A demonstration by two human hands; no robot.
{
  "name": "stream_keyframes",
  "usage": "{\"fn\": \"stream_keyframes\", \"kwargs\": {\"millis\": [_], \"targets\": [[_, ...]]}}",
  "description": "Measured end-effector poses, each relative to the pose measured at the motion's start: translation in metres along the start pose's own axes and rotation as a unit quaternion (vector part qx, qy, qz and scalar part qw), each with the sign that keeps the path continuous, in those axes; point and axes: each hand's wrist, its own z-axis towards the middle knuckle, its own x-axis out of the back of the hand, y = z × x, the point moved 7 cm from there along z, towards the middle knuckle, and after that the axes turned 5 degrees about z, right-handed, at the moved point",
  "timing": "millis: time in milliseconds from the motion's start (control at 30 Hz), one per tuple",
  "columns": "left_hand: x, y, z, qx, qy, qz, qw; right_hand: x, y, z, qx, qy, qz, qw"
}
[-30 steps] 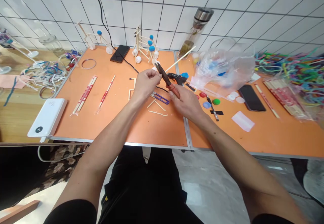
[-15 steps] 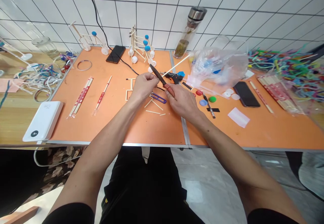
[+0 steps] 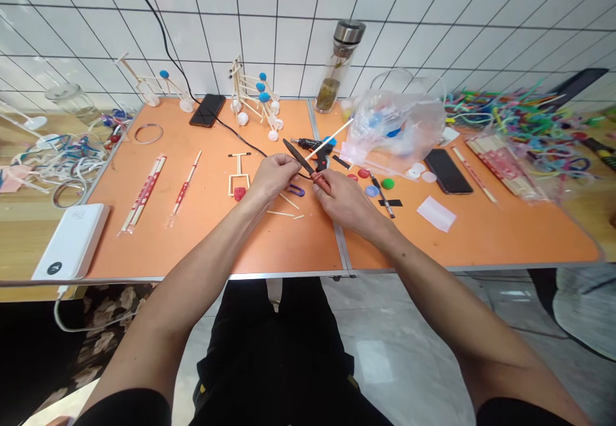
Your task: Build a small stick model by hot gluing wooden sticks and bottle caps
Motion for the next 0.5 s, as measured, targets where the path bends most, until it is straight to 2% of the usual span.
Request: {"fn": "stream_keyframes", "kwargs": {"millis": [200,500], "targets": [[-0.010,-0.010,-0.001,0.012,-0.023,0.001,1.000,-0.004,0.009,-0.009,-0.016,-0.019,0.053,0.998],[-0.013,-0.016,-0.003,0.045,-0.046,-0.015,0.998,-0.008,0.016,-0.015,-0.056,-0.048,0.066,0.995]]}}
